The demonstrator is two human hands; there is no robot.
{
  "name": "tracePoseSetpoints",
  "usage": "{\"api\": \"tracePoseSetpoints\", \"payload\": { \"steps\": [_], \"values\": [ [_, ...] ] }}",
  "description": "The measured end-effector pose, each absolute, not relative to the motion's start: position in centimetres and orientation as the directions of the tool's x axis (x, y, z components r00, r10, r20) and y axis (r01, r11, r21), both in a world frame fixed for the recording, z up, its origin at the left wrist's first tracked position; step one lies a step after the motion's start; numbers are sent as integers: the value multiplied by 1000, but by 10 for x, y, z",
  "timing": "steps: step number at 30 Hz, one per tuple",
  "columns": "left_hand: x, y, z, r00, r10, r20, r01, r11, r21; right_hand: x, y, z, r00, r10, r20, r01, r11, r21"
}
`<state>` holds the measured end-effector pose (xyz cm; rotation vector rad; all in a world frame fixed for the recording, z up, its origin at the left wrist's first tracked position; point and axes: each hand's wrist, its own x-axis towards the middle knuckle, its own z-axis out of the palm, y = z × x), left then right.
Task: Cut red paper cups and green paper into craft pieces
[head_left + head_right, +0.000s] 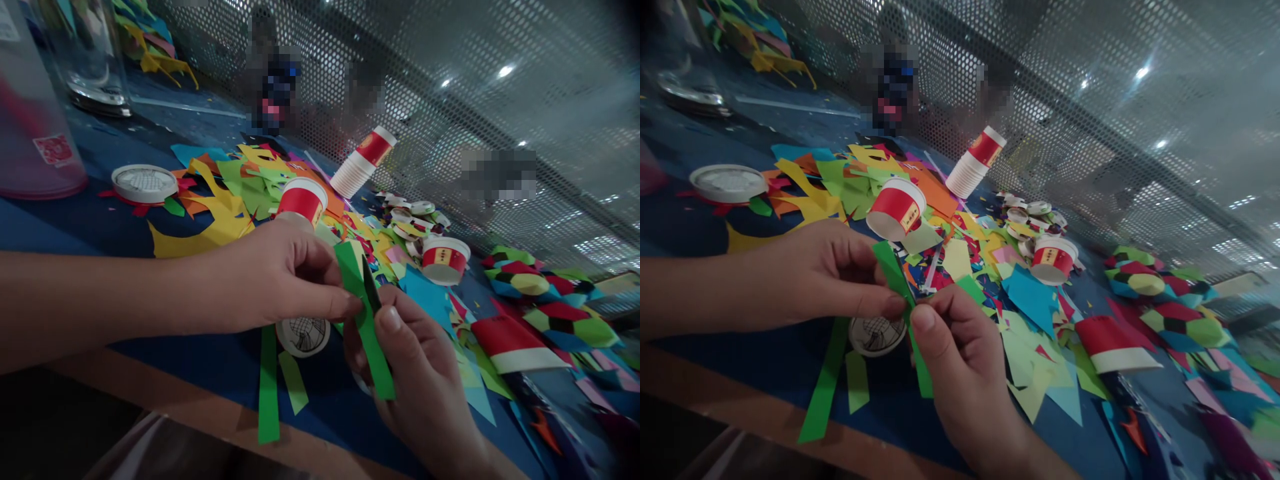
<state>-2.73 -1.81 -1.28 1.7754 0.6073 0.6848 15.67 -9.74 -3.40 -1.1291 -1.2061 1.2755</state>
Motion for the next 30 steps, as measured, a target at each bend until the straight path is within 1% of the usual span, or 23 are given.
{"api": "tracePoseSetpoints", "payload": {
  "steps": [5,11,15,24,30],
  "values": [
    [-27,-20,-14,693,710,125,111,-276,955,154,-96,-32,-42,999,18,-41,17,-999],
    [-25,-23,-14,722,689,64,54,-148,987,151,-95,-29,-39,999,37,-42,36,-998],
    [-26,-22,-14,705,705,76,79,-184,980,153,-97,-30,-55,998,21,-42,19,-999],
    [-28,-16,-14,706,683,187,56,-317,947,152,-95,-27,-76,997,4,-43,1,-999],
    [-28,-16,-13,703,685,190,76,-338,938,152,-95,-26,-83,997,3,-15,2,-1000]
  ]
}}
